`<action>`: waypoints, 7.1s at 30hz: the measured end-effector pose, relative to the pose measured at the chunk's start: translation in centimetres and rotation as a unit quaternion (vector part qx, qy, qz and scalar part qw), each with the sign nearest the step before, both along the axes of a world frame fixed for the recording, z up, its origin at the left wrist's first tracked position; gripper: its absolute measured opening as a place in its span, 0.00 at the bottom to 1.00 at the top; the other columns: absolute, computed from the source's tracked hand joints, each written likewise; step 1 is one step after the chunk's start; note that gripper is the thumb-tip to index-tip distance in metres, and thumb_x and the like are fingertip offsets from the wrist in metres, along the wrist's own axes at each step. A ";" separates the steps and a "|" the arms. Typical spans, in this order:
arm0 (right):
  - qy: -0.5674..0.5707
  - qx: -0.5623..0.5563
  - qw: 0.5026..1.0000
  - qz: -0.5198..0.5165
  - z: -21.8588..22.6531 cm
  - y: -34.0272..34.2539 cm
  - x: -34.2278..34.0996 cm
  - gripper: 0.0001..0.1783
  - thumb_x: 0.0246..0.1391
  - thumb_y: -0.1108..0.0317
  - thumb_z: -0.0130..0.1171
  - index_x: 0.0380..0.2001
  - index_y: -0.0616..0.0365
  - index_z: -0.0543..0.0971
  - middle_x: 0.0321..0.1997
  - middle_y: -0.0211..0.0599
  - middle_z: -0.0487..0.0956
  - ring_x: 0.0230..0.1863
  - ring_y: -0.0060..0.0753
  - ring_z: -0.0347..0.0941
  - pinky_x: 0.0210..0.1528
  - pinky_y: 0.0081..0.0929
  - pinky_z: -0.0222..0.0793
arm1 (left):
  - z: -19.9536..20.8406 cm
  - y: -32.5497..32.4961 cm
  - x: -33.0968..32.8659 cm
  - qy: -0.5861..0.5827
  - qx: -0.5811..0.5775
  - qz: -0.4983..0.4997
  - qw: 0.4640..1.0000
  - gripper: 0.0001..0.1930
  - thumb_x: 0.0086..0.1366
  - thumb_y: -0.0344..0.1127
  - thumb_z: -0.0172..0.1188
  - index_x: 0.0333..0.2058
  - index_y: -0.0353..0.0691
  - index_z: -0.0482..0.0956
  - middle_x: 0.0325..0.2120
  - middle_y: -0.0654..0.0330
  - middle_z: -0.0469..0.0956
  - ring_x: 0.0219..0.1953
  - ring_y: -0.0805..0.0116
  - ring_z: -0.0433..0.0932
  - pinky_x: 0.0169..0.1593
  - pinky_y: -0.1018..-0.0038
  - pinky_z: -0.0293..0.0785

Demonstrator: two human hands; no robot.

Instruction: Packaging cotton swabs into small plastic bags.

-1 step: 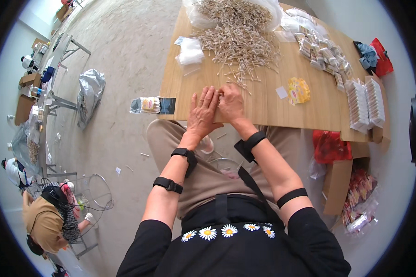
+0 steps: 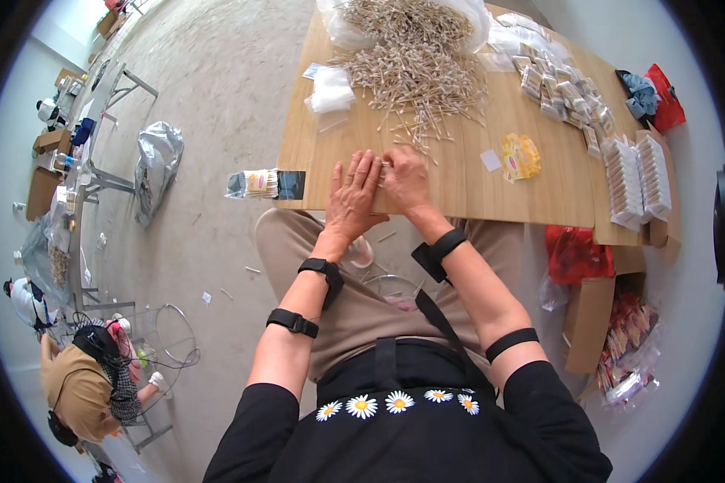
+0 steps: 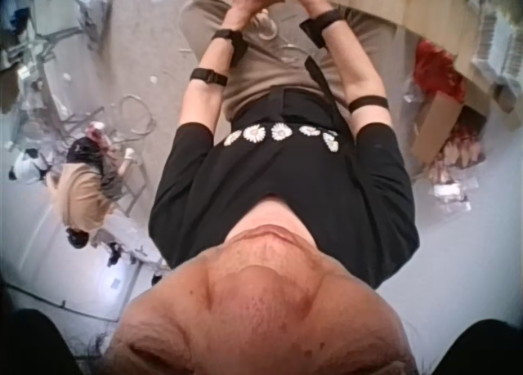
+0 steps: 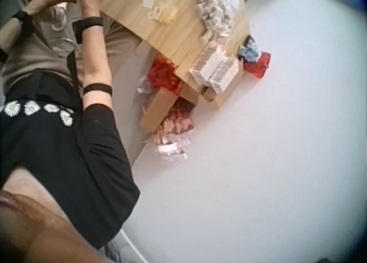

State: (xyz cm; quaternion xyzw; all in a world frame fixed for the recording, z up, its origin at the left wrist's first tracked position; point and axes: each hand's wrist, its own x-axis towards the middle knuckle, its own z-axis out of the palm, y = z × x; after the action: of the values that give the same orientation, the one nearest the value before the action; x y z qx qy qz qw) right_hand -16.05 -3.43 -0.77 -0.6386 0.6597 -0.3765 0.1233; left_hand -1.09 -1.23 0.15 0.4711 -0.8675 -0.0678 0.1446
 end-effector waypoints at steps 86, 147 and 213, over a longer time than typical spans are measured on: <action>0.112 0.042 0.991 -0.061 2.4 -6.4 -6.3 0.05 0.49 0.67 0.60 0.27 0.55 0.82 0.34 0.45 0.81 0.38 0.51 0.80 0.41 0.45 0.76 | -0.1 0.2 -0.1 -0.005 -0.034 0.024 0.999 0.60 0.40 0.56 0.76 0.71 0.46 0.56 0.70 0.60 0.55 0.74 0.61 0.52 0.72 0.44 0.45; 0.102 0.063 0.992 -0.047 1.4 -3.0 -8.4 0.06 0.51 0.69 0.57 0.27 0.59 0.79 0.31 0.49 0.82 0.36 0.54 0.80 0.38 0.46 0.75 | 0.0 1.0 -2.6 -0.012 -0.015 0.024 1.000 0.58 0.41 0.52 0.75 0.70 0.39 0.56 0.71 0.56 0.54 0.74 0.61 0.50 0.73 0.45 0.41; 0.067 0.055 0.995 0.046 1.6 -3.6 -4.2 0.03 0.53 0.72 0.59 0.31 0.56 0.81 0.37 0.46 0.79 0.40 0.54 0.78 0.43 0.45 0.75 | -0.2 0.9 -2.6 -0.018 -0.025 0.025 0.999 0.57 0.41 0.51 0.75 0.69 0.40 0.58 0.72 0.56 0.54 0.74 0.61 0.51 0.72 0.44 0.43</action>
State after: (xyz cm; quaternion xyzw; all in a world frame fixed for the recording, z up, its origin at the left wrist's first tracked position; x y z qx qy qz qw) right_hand -20.24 -7.01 0.86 -0.6841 0.6565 -0.2895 0.1310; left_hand -3.64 -0.32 -0.08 0.4898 -0.8595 -0.0343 0.1424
